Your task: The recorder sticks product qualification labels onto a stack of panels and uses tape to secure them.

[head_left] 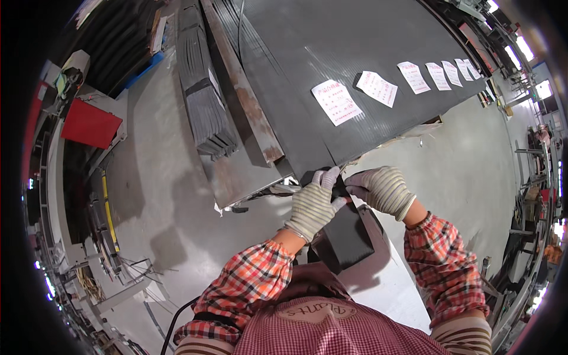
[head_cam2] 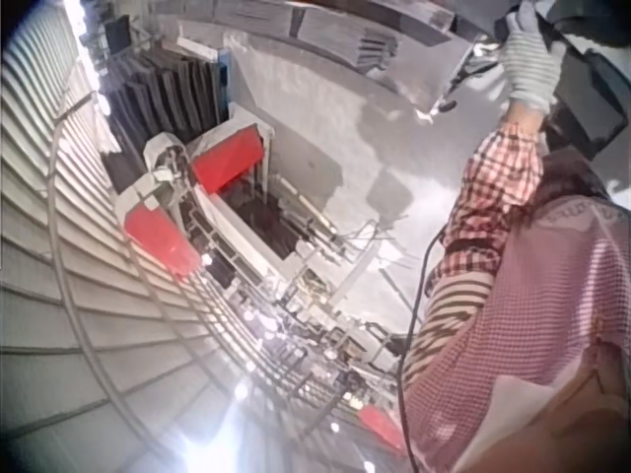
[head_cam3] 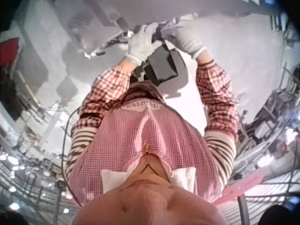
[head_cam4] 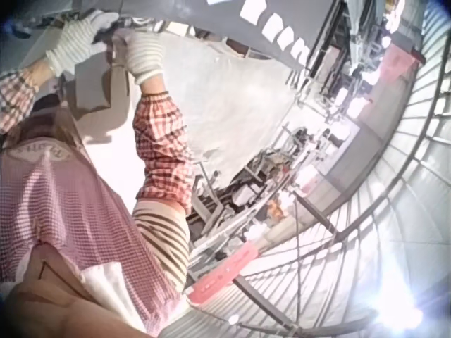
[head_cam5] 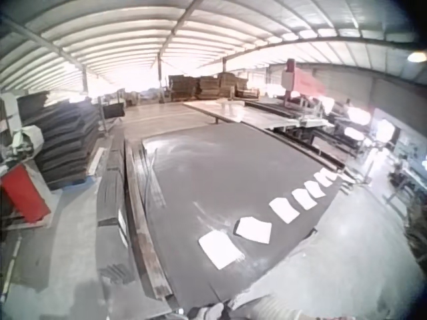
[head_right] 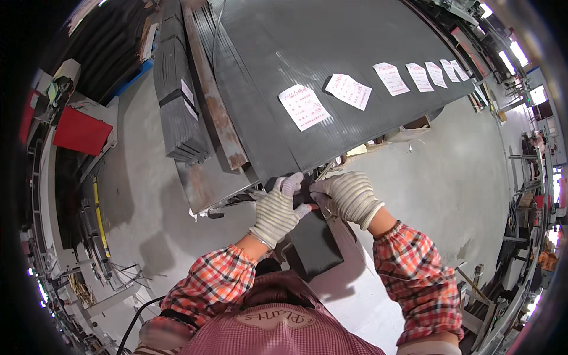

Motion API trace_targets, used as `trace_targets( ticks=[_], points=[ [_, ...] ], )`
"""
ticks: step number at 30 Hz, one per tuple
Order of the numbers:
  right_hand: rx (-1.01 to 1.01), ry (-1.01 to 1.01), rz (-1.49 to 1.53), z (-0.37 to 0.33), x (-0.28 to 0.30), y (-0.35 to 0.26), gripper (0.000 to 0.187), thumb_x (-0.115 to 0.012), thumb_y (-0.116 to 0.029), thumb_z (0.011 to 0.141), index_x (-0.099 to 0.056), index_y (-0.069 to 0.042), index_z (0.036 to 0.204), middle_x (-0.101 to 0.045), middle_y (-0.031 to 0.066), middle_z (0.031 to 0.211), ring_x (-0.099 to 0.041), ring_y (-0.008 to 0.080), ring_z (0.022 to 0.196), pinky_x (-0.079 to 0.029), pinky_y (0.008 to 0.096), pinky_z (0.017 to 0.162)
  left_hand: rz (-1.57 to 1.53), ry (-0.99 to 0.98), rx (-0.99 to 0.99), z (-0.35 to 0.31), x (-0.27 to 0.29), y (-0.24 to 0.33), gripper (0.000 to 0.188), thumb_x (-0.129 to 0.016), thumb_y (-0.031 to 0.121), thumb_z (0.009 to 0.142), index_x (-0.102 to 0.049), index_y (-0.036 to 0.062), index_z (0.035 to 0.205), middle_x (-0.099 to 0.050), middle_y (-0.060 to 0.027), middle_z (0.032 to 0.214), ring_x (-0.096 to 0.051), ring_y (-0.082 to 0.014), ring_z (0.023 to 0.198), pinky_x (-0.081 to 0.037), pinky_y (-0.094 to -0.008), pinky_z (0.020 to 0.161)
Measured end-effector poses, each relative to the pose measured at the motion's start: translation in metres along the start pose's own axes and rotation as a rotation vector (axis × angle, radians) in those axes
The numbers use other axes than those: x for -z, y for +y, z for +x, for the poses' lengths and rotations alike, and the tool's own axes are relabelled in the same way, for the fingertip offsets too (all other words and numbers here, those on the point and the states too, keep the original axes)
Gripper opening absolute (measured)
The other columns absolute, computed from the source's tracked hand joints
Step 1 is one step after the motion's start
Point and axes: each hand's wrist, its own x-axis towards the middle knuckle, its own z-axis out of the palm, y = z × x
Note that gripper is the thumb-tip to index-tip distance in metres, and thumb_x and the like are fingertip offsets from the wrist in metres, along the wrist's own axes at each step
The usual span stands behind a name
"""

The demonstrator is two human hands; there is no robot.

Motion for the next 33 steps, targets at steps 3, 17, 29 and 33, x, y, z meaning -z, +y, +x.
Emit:
trace_targets(
  ticks=[3, 17, 29, 33],
  points=[
    [-0.010, 0.287, 0.335, 0.003, -0.051, 0.034, 0.021, -0.059, -0.028, 0.085, -0.068, -0.010, 0.090, -0.064, 0.0142, 0.074, -0.061, 0.0321, 0.070, -0.047, 0.0407, 0.062, 0.013, 0.091, -0.032, -0.003, 0.006, 0.009, 0.066, -0.069, 0.043, 0.076, -0.044, 0.0091, 0.126, -0.056, -0.0165, 0.110, -0.064, -0.0329, 0.079, -0.052, -0.0402, 0.067],
    [-0.345, -0.531, 0.109, -0.087, 0.002, -0.033, 0.046, -0.052, -0.056, 0.084, -0.061, -0.013, 0.097, -0.062, 0.0190, 0.078, -0.061, 0.0374, 0.075, -0.046, 0.0456, 0.068, -1.083, -0.249, 0.843, -0.096, 0.029, 0.067, 0.023, -0.061, 0.025, 0.090, -0.051, 0.0042, 0.091, -0.051, 0.0018, 0.068, -0.052, -0.0072, 0.062, -0.045, -0.0232, 0.058],
    [-0.318, 0.220, 0.340, -0.003, -0.059, -0.027, 0.052, -0.038, -0.041, 0.096, -0.057, 0.004, 0.115, -0.061, 0.0281, 0.101, -0.057, 0.0424, 0.099, -0.045, 0.0443, 0.085, -0.884, 0.242, 0.773, -0.032, -0.028, 0.007, 0.076, -0.032, 0.055, 0.095, -0.012, 0.0033, 0.147, -0.030, -0.0167, 0.147, -0.034, -0.0272, 0.132, -0.026, -0.0320, 0.107],
    [-0.294, 0.331, 0.408, -0.015, -0.057, -0.032, 0.060, -0.038, -0.046, 0.095, -0.052, 0.006, 0.120, -0.059, 0.0298, 0.106, -0.056, 0.0429, 0.103, -0.045, 0.0435, 0.087, -0.757, 0.333, 0.750, -0.037, -0.034, 0.014, 0.075, -0.032, 0.055, 0.095, -0.015, 0.0029, 0.146, -0.029, -0.0142, 0.147, -0.028, -0.0240, 0.134, -0.020, -0.0315, 0.109]
  ],
)
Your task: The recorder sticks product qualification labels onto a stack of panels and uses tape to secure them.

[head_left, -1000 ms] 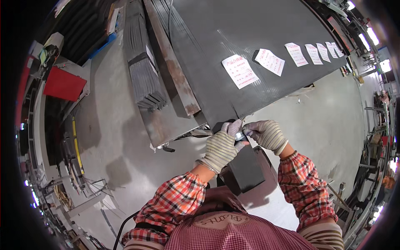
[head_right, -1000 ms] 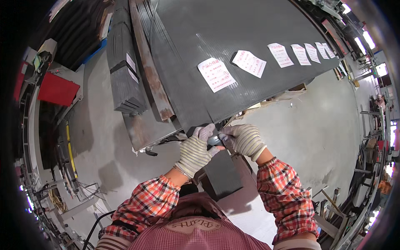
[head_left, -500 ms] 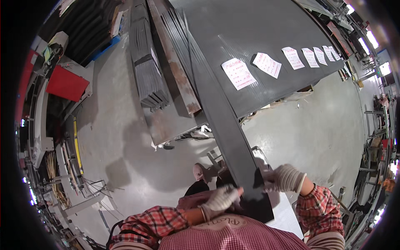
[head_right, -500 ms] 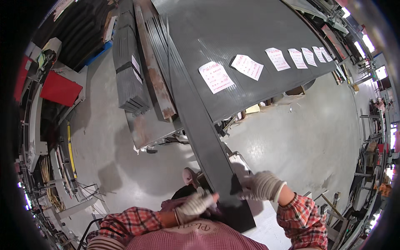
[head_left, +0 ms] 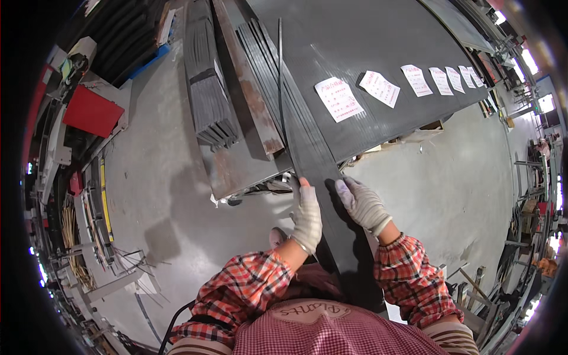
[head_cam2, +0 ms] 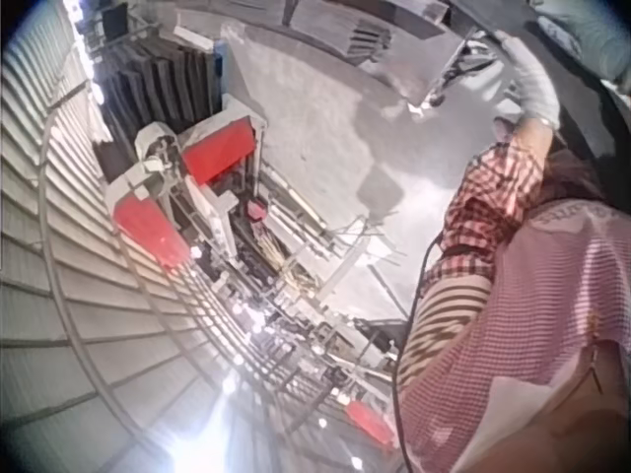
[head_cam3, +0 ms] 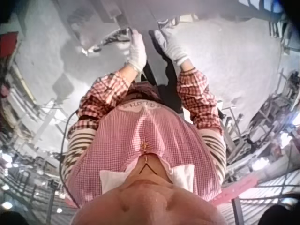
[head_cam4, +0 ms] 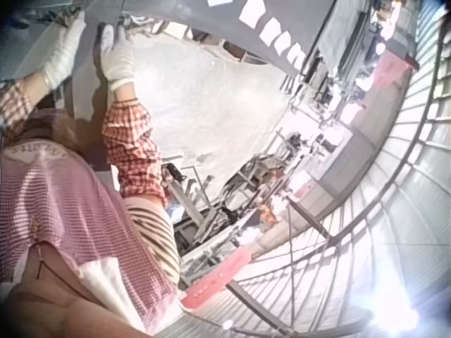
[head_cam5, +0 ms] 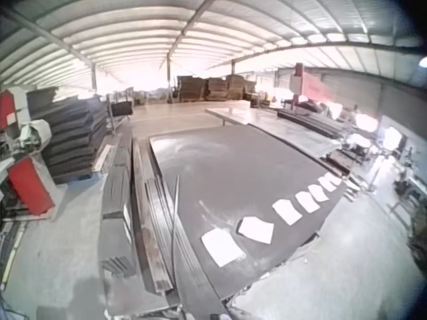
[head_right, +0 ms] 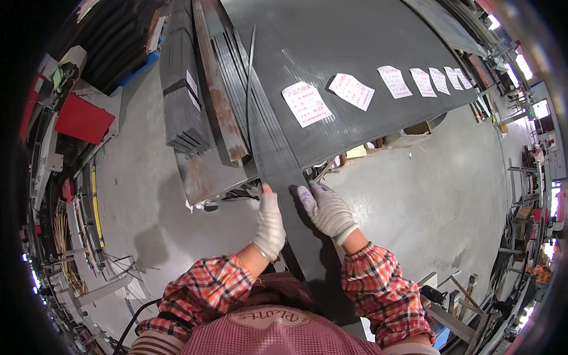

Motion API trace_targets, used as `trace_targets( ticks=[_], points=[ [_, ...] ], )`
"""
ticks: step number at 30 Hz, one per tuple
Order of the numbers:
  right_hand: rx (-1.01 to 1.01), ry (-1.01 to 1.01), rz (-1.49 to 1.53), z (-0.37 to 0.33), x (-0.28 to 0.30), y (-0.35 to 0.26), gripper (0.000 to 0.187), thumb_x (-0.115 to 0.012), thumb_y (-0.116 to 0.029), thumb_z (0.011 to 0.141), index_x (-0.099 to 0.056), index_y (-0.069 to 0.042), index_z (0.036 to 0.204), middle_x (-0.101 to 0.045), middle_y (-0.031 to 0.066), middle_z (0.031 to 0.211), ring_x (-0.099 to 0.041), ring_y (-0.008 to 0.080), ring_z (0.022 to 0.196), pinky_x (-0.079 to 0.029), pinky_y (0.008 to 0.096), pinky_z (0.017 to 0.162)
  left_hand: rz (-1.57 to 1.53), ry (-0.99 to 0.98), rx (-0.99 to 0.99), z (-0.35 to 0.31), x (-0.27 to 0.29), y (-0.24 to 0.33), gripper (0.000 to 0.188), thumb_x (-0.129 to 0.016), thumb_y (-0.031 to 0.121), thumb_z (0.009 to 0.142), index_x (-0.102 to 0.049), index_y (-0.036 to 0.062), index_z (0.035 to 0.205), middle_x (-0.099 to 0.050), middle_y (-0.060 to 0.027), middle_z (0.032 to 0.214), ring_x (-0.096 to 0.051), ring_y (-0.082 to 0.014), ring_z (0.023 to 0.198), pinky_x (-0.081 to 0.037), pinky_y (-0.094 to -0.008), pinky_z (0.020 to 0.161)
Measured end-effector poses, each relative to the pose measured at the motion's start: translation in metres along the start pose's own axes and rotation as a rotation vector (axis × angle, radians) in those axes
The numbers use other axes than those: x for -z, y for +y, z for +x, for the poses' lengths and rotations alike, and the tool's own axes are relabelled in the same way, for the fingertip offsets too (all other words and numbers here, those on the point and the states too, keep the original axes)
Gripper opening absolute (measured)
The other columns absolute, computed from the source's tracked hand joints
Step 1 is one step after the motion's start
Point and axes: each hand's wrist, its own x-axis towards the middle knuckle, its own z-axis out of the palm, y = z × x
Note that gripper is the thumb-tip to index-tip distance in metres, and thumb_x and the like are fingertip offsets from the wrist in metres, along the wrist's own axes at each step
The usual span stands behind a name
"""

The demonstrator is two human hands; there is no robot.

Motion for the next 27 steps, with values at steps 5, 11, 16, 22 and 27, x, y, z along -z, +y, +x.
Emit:
trace_targets(
  ticks=[5, 11, 16, 22, 27],
  points=[
    [-0.062, -0.087, -0.137, -0.002, -0.007, -0.002, 0.067, -0.040, -0.051, 0.093, -0.047, 0.007, 0.125, -0.057, 0.0306, 0.110, -0.054, 0.0430, 0.105, -0.043, 0.0430, 0.089, -0.048, -0.028, -0.039, -0.002, 0.002, 0.008, 0.074, -0.034, 0.056, 0.095, -0.027, -0.0002, 0.142, -0.033, -0.0102, 0.143, -0.031, -0.0176, 0.129, -0.023, -0.0276, 0.107],
    [-0.150, -0.137, 0.698, -0.004, 0.045, -0.008, 0.058, -0.050, -0.046, 0.092, -0.047, 0.003, 0.122, -0.060, 0.0119, 0.097, -0.058, 0.0193, 0.088, -0.047, 0.0304, 0.080, -0.253, -0.181, 0.029, -0.007, 0.034, 0.046, 0.075, -0.037, 0.058, 0.093, -0.027, 0.0035, 0.143, -0.048, -0.0111, 0.130, -0.045, -0.0173, 0.119, -0.033, -0.0274, 0.102],
    [0.208, -0.548, 0.894, -0.003, 0.085, -0.054, 0.060, -0.065, -0.040, 0.085, -0.042, -0.005, 0.128, -0.054, 0.0009, 0.090, -0.050, 0.0065, 0.070, -0.043, 0.0207, 0.062, -0.065, -0.173, -0.405, -0.042, 0.063, 0.105, 0.044, -0.073, 0.019, 0.079, -0.047, 0.0061, 0.111, -0.054, -0.0058, 0.089, -0.054, -0.0122, 0.073, -0.047, -0.0267, 0.064],
    [0.459, -0.937, 0.668, 0.035, 0.119, -0.069, 0.061, -0.066, -0.032, 0.085, -0.042, -0.008, 0.136, -0.066, 0.0115, 0.096, -0.063, 0.0168, 0.080, -0.050, 0.0291, 0.072, 0.120, -0.258, -0.322, -0.044, 0.115, 0.139, 0.013, -0.067, 0.011, 0.083, -0.058, 0.0026, 0.079, -0.057, -0.0005, 0.064, -0.054, -0.0068, 0.057, -0.044, -0.0224, 0.052],
    [0.297, -0.487, -0.241, 0.077, 0.062, 0.054, 0.040, -0.062, -0.043, 0.086, -0.067, -0.006, 0.100, -0.066, 0.0157, 0.086, -0.065, 0.0213, 0.083, -0.050, 0.0351, 0.075, 0.206, -0.265, -0.139, 0.006, 0.099, 0.026, 0.009, -0.063, 0.011, 0.085, -0.058, 0.0063, 0.081, -0.058, 0.0002, 0.067, -0.054, -0.0057, 0.059, -0.040, -0.0205, 0.051]
  ],
)
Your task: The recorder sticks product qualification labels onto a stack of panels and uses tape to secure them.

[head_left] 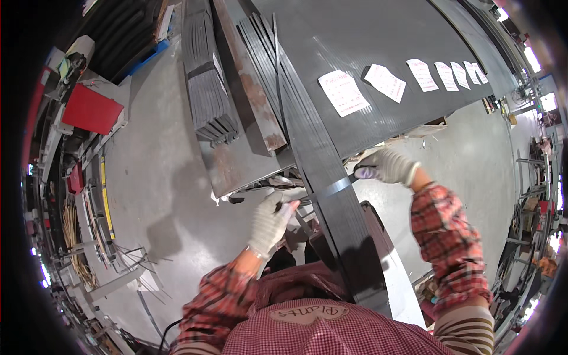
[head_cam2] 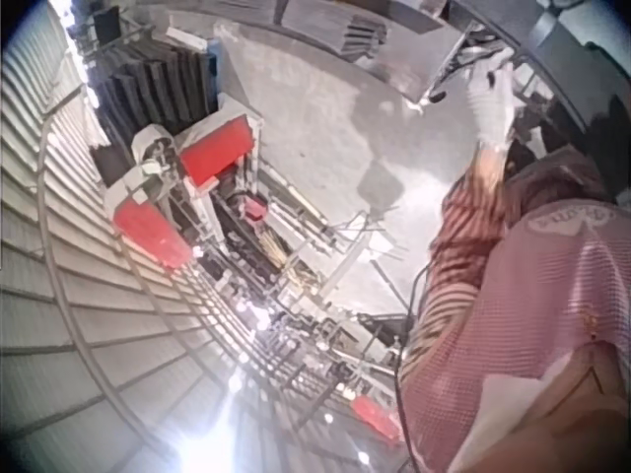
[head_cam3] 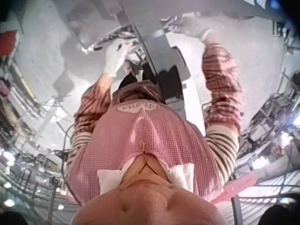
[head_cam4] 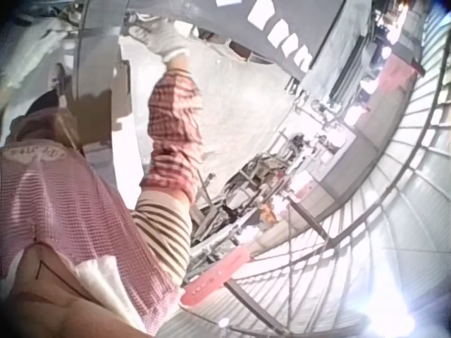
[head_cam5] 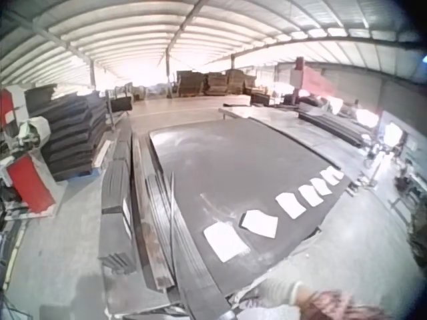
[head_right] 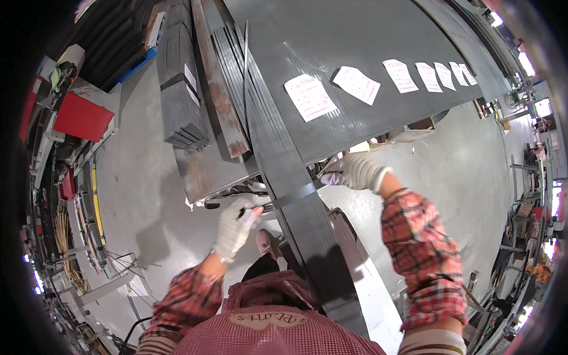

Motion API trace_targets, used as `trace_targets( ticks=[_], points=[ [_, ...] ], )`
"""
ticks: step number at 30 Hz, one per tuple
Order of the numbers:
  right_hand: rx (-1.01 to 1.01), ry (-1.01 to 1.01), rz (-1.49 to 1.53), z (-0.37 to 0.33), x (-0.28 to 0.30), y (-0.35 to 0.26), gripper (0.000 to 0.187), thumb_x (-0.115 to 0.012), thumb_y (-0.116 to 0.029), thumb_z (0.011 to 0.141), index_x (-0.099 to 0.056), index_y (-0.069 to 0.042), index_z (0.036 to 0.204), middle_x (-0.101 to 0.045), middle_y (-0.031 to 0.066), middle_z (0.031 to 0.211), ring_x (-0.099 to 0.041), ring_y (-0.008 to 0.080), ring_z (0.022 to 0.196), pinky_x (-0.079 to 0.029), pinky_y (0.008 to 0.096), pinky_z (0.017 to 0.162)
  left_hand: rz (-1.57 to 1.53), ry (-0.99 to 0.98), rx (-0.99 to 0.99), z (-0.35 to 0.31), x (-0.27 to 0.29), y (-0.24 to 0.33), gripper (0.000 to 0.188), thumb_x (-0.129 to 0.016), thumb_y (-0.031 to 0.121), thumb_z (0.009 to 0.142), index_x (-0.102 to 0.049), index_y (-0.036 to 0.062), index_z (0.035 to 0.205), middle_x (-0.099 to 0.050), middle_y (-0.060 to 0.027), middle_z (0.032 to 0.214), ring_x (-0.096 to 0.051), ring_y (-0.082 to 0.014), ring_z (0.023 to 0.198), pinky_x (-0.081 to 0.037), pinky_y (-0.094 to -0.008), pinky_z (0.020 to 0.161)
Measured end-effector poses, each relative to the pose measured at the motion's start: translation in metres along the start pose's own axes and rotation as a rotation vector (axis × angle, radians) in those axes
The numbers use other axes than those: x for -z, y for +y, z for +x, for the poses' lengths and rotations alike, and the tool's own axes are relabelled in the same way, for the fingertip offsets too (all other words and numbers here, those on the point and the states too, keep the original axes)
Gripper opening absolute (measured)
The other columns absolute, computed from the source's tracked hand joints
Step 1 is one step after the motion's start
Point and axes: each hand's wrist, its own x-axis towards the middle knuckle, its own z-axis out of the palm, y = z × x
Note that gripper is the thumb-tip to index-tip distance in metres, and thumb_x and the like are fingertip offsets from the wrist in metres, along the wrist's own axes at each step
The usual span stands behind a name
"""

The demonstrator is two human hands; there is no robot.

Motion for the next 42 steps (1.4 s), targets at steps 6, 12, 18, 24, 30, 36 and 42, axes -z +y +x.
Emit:
trace_targets(
  ticks=[6, 12, 18, 24, 30, 36, 42],
  points=[
    [0.032, -0.157, 1.151, 0.051, -0.183, 0.080, 0.050, -0.049, -0.051, 0.092, -0.065, -0.004, 0.093, -0.066, 0.0067, 0.080, -0.061, 0.0193, 0.075, -0.050, 0.0323, 0.071, -0.683, -0.267, 0.202, 0.046, -0.048, -0.089, 0.032, -0.065, 0.029, 0.087, -0.056, 0.0057, 0.107, -0.061, -0.0003, 0.093, -0.060, -0.0122, 0.085, -0.050, -0.0297, 0.080],
    [-0.400, 0.178, 1.116, 0.008, -0.065, -0.039, 0.066, -0.055, -0.050, 0.089, -0.045, 0.001, 0.129, -0.064, 0.0133, 0.102, -0.060, 0.0164, 0.094, -0.047, 0.0268, 0.081, -0.414, -0.363, 0.380, 0.051, -0.043, -0.098, 0.069, -0.060, 0.059, 0.081, -0.056, 0.0019, 0.120, -0.061, -0.0030, 0.109, -0.053, -0.0176, 0.103, -0.041, -0.0317, 0.090],
    [-0.447, 0.480, -0.206, 0.000, -0.087, -0.154, 0.103, -0.075, -0.037, 0.066, -0.019, 0.002, 0.143, -0.027, 0.0353, 0.137, -0.036, 0.0469, 0.122, -0.033, 0.0518, 0.100, 0.312, -0.077, 0.147, 0.035, 0.017, -0.046, 0.056, -0.063, 0.046, 0.080, -0.060, -0.0066, 0.100, -0.064, -0.0249, 0.092, -0.061, -0.0406, 0.090, -0.047, -0.0433, 0.080],
    [-0.429, 0.596, -0.268, 0.011, -0.131, -0.129, 0.094, -0.071, -0.032, 0.068, -0.022, 0.001, 0.141, -0.034, 0.0328, 0.134, -0.042, 0.0436, 0.118, -0.036, 0.0502, 0.097, -0.476, 0.093, 0.068, 0.001, 0.026, 0.070, 0.030, -0.063, 0.023, 0.084, -0.063, -0.0023, 0.100, -0.069, -0.0109, 0.085, -0.064, -0.0118, 0.066, -0.051, -0.0253, 0.057],
    [-0.499, 0.203, 0.317, -0.054, 0.008, -0.163, 0.085, -0.068, -0.055, 0.073, -0.042, 0.010, 0.121, -0.058, 0.0311, 0.100, -0.058, 0.0435, 0.097, -0.046, 0.0457, 0.085, 0.478, -0.037, -0.563, 0.055, -0.077, 0.052, 0.026, -0.071, 0.027, 0.075, -0.065, 0.0082, 0.091, -0.067, -0.0101, 0.086, -0.064, -0.0241, 0.076, -0.050, -0.0344, 0.068],
    [-0.165, 0.170, -0.225, -0.018, 0.026, -0.140, 0.054, -0.067, -0.046, 0.077, -0.052, -0.004, 0.108, -0.063, 0.0185, 0.073, -0.061, 0.0393, 0.071, -0.047, 0.0465, 0.062, 0.702, -0.104, -0.638, 0.057, -0.080, 0.031, 0.061, -0.063, 0.040, 0.076, -0.043, 0.0059, 0.122, -0.054, -0.0181, 0.110, -0.062, -0.0348, 0.082, -0.050, -0.0413, 0.070],
    [0.012, 0.387, 0.147, -0.025, -0.021, -0.044, 0.027, -0.067, -0.027, 0.083, -0.066, -0.005, 0.098, -0.067, 0.0157, 0.081, -0.064, 0.0310, 0.074, -0.050, 0.0355, 0.067, 0.545, -0.072, -0.554, 0.056, -0.083, 0.039, 0.068, -0.079, 0.042, 0.065, -0.048, 0.0065, 0.113, -0.056, -0.0145, 0.105, -0.061, -0.0319, 0.087, -0.051, -0.0391, 0.074]
  ],
)
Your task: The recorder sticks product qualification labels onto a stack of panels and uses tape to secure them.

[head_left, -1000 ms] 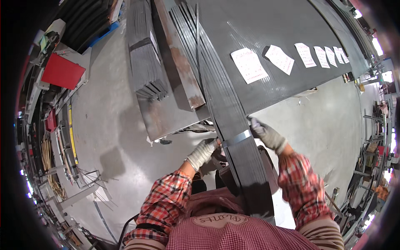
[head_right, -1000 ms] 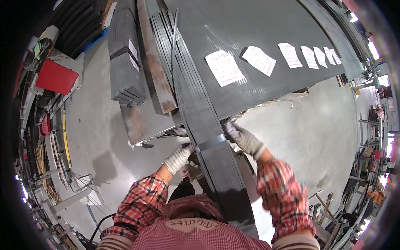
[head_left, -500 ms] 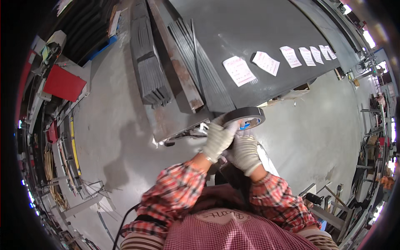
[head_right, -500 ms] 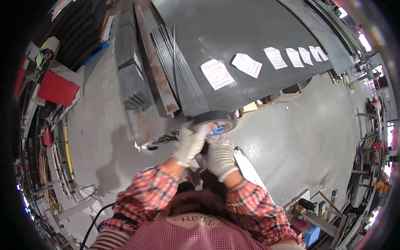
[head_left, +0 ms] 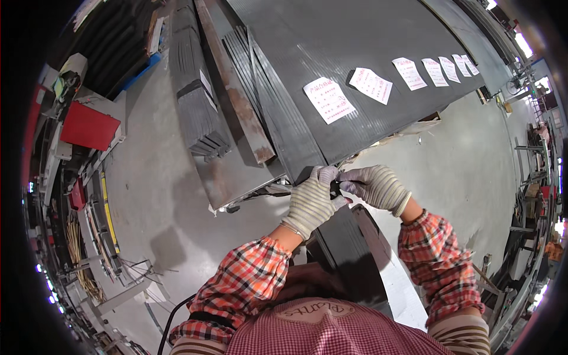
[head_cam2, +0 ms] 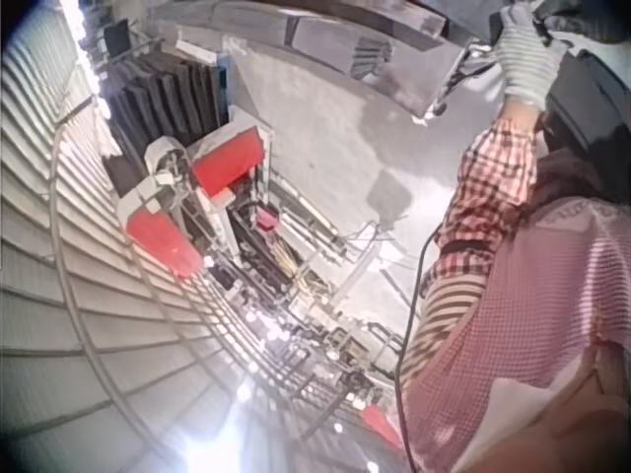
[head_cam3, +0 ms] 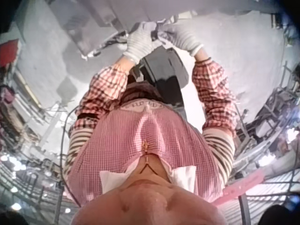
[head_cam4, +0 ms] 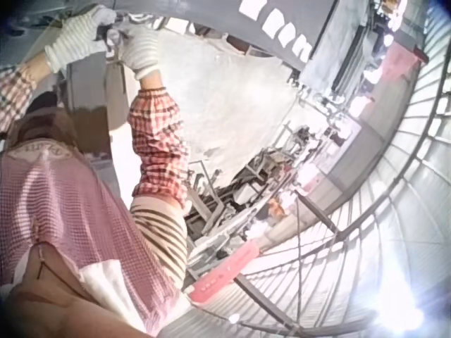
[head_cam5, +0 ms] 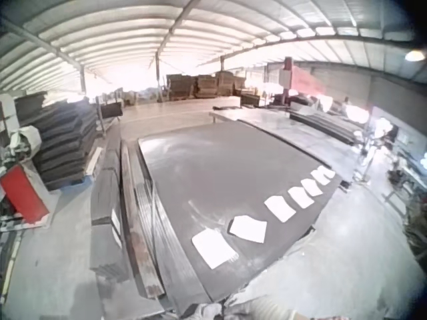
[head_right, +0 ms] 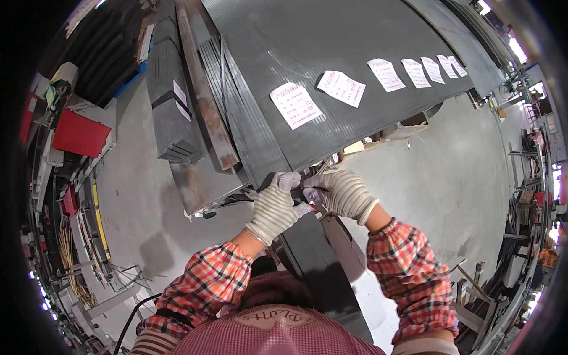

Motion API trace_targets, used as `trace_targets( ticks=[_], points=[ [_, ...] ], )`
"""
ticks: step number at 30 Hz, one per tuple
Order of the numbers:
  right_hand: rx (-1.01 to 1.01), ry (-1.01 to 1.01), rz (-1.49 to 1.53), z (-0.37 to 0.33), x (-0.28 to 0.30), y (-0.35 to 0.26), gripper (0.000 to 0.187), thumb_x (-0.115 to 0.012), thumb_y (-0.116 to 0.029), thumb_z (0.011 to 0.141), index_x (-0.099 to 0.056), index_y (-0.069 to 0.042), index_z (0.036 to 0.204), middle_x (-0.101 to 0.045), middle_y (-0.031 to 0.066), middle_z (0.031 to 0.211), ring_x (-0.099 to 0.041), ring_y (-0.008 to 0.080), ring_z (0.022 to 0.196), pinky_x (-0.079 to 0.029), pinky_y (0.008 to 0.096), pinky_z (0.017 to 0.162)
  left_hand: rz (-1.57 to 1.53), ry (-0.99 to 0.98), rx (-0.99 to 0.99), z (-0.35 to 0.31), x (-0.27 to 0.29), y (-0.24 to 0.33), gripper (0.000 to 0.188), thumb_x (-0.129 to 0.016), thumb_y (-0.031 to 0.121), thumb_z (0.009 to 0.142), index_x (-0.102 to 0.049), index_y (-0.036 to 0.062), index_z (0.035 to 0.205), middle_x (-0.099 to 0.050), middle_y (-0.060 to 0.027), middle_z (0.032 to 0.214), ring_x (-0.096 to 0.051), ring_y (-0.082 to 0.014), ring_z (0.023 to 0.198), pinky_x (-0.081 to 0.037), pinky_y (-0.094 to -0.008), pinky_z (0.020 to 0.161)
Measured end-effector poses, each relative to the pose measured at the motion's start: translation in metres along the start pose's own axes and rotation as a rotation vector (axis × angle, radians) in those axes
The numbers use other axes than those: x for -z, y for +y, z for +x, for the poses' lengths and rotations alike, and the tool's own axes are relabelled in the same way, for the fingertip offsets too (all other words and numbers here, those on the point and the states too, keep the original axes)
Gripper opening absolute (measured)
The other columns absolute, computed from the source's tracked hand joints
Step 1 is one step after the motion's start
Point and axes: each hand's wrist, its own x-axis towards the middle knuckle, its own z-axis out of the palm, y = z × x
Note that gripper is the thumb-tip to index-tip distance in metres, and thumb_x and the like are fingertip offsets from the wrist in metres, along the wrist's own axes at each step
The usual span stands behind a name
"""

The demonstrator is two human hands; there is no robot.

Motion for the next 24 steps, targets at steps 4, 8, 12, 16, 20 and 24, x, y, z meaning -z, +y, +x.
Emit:
trace_targets(
  ticks=[4, 8, 12, 16, 20, 24],
  points=[
    [-0.182, -0.011, 0.275, -0.004, -0.051, 0.048, 0.017, -0.063, -0.017, 0.085, -0.069, -0.007, 0.098, -0.069, 0.0113, 0.084, -0.066, 0.0252, 0.073, -0.051, 0.0306, 0.068, 0.006, 0.088, -0.057, -0.007, 0.003, -0.001, 0.062, -0.075, 0.045, 0.069, -0.049, 0.0080, 0.112, -0.055, -0.0142, 0.105, -0.062, -0.0339, 0.081, -0.051, -0.0424, 0.069],
    [-0.539, -0.308, -0.326, 0.004, -0.071, 0.078, 0.025, -0.058, -0.029, 0.084, -0.070, -0.011, 0.096, -0.068, 0.0134, 0.092, -0.065, 0.0283, 0.084, -0.050, 0.0359, 0.074, -0.406, 0.088, -0.059, -0.011, 0.015, -0.008, 0.047, -0.081, 0.020, 0.069, -0.049, 0.0079, 0.102, -0.055, -0.0071, 0.090, -0.053, -0.0181, 0.068, -0.046, -0.0308, 0.064],
    [-0.462, 0.048, 0.459, -0.012, -0.049, 0.037, 0.047, -0.057, -0.040, 0.085, -0.062, 0.000, 0.109, -0.066, 0.0211, 0.093, -0.064, 0.0342, 0.088, -0.049, 0.0396, 0.078, -0.789, 0.496, 0.616, -0.021, 0.031, -0.005, 0.023, -0.064, 0.023, 0.087, -0.050, 0.0050, 0.085, -0.050, -0.0044, 0.073, -0.047, -0.0142, 0.065, -0.042, -0.0298, 0.060],
    [-0.173, -0.165, -0.050, -0.032, -0.008, -0.036, 0.058, -0.055, -0.050, 0.085, -0.061, 0.002, 0.109, -0.065, 0.0215, 0.089, -0.063, 0.0375, 0.089, -0.049, 0.0408, 0.078, -0.862, 0.174, 0.958, -0.063, 0.035, 0.032, 0.028, -0.056, 0.032, 0.092, -0.053, 0.0052, 0.088, -0.051, -0.0016, 0.067, -0.044, -0.0068, 0.048, -0.037, -0.0236, 0.044],
    [-0.555, -0.376, -0.123, -0.016, 0.005, -0.058, 0.056, -0.056, -0.053, 0.084, -0.062, -0.001, 0.104, -0.063, 0.0223, 0.093, -0.059, 0.0408, 0.091, -0.046, 0.0441, 0.077, -0.793, -0.110, 0.889, -0.081, 0.022, 0.048, 0.042, -0.053, 0.036, 0.092, -0.049, 0.0034, 0.119, -0.060, -0.0115, 0.084, -0.060, -0.0139, 0.065, -0.047, -0.0206, 0.057],
    [-0.295, 0.088, -0.087, 0.003, -0.044, -0.053, 0.056, -0.042, -0.048, 0.092, -0.054, -0.002, 0.121, -0.061, 0.0265, 0.106, -0.061, 0.0409, 0.094, -0.048, 0.0446, 0.082, -0.716, 0.291, 0.817, -0.056, 0.005, 0.014, 0.055, -0.042, 0.035, 0.097, -0.034, -0.0061, 0.133, -0.045, -0.0217, 0.131, -0.045, -0.0309, 0.119, -0.036, -0.0319, 0.098]
  ],
)
